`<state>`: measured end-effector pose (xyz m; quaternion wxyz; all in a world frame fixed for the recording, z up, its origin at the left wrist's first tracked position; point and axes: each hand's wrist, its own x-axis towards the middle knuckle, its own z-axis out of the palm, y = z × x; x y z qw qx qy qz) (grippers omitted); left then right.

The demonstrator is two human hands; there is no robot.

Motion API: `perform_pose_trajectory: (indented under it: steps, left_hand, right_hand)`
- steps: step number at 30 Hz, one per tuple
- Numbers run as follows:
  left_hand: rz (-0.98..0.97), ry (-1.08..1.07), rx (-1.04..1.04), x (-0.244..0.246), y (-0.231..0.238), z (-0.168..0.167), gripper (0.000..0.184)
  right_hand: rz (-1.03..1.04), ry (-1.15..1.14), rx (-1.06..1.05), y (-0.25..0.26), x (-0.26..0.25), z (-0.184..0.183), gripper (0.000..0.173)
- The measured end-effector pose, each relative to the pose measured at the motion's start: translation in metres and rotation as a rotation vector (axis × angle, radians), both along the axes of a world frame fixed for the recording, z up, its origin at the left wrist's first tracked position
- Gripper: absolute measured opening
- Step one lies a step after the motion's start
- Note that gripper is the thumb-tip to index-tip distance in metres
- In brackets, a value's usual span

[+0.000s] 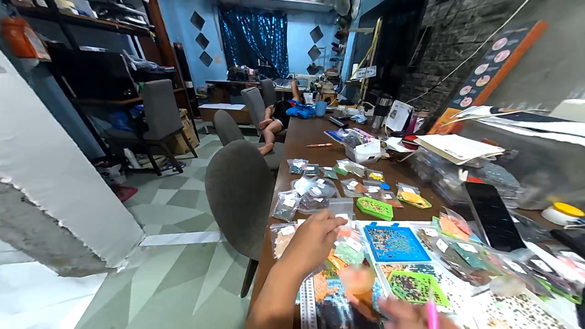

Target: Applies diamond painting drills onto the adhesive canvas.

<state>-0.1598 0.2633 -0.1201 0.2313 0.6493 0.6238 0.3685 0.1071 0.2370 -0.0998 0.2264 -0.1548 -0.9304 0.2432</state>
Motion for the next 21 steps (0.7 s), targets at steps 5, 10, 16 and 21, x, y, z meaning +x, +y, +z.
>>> perform_pose_trajectory:
  steps: [5, 10, 16, 21]
  left_hand:
    - [-0.077, -0.253, -0.006, 0.013, 0.001, -0.002, 0.035]
    - [-0.146, -0.435, -0.029, 0.027, 0.003, -0.004, 0.063]
    - [-0.229, -0.435, -0.046, 0.045, 0.003, -0.011, 0.08]
    - [-0.152, -0.526, 0.127, 0.07, -0.002, -0.014, 0.076]
  right_hand:
    - [-0.134, 0.166, -0.051, 0.099, 0.009, 0.006, 0.036]
    - [-0.241, 0.223, -0.513, 0.128, -0.007, -0.005, 0.029]
    - [-0.249, 0.377, -0.7, 0.119, -0.019, -0.021, 0.03]
    - [-0.163, 0.433, -0.613, 0.118, -0.016, -0.02, 0.022]
